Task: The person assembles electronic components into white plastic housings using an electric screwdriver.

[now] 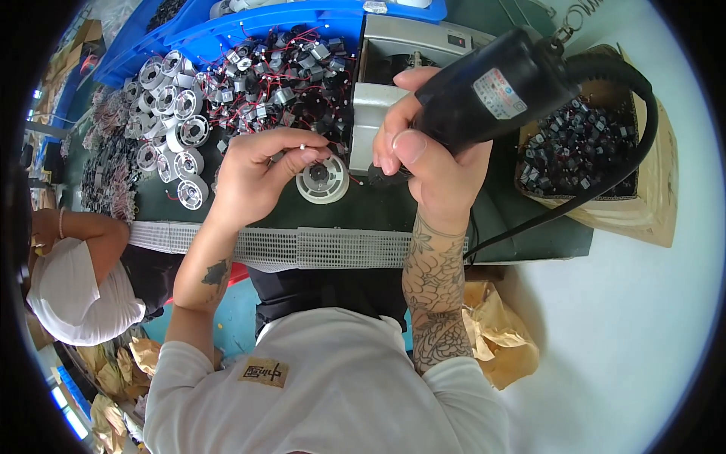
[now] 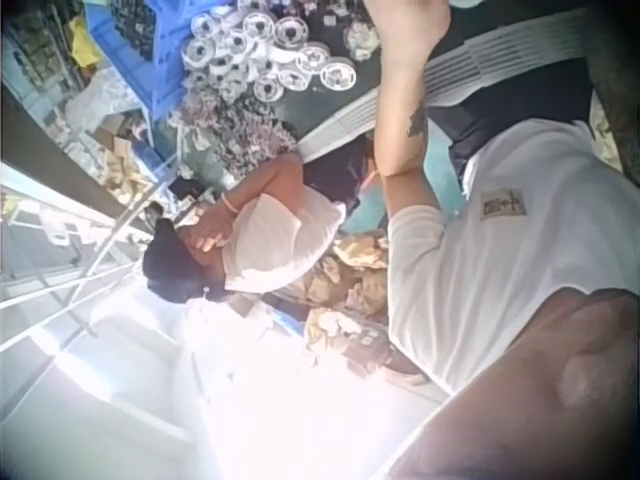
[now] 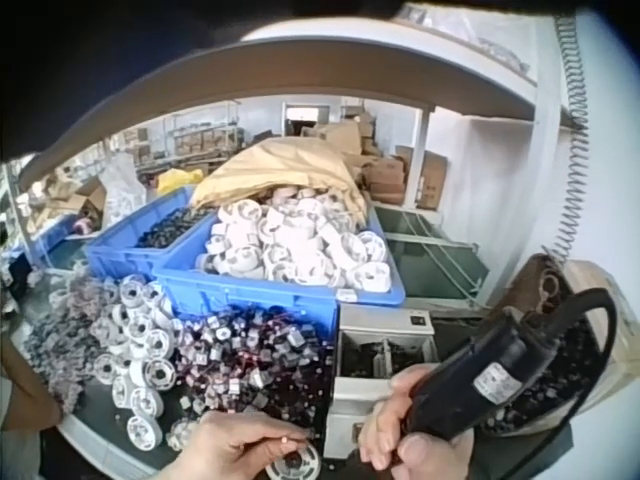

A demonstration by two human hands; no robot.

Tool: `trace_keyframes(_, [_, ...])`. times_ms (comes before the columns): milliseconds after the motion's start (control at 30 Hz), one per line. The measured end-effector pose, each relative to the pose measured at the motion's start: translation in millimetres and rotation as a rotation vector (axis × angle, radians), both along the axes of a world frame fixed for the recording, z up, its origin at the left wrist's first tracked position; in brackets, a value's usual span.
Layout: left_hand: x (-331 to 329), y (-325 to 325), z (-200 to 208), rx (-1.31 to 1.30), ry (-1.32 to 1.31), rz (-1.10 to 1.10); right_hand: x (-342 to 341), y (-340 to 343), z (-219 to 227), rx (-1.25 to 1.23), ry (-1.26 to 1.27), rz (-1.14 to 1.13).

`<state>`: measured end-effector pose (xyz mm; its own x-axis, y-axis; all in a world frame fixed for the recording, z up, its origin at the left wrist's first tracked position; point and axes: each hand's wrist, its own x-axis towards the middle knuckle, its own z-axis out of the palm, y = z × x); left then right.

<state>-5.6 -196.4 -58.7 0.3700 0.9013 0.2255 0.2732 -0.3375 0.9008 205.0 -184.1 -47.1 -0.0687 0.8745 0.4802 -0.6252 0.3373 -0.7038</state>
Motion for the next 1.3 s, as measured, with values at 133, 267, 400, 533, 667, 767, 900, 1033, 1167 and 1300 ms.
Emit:
trace_keyframes(133, [6, -17, -11, -0.119, -0.207, 0.255, 2, 1, 0, 0.01, -0.006, -0.007])
trace_keyframes(267, [16, -26, -21, -0.026, -0.223, 0.385, 2, 1, -1, 0.03, 0.002, 0.004])
trace_keyframes(400, [24, -34, -33, -0.059, -0.285, 0.446, 3, 0, 0, 0.017, 0.004, -0.006])
trace_keyframes(533, [31, -30, -29, -0.074, -0.341, 0.42, 10, -5, 11, 0.058, -0.004, -0.112])
trace_keyframes(667, [29, -10, -23, -0.162, -0.358, 0.216, 13, -9, 18, 0.138, 0.013, -0.204])
trace_keyframes(767, [24, -11, -14, -0.219, -0.358, 0.145, 12, -13, 22, 0.13, -0.064, -0.315])
trace_keyframes(900, [28, -32, -19, -0.256, -0.529, 0.218, 11, -12, 19, 0.134, -0.106, -0.347])
trace_keyframes(1033, [30, -43, -42, -0.096, -0.469, 0.407, 10, -10, 16, 0.123, -0.077, -0.353])
trace_keyframes(1167, [28, -48, -47, -0.013, -0.385, 0.51, 13, -8, 13, 0.142, -0.124, -0.356])
trace_keyframes(1300, [26, -54, -55, 0.064, -0.316, 0.518, 13, -9, 11, 0.12, -0.075, -0.3])
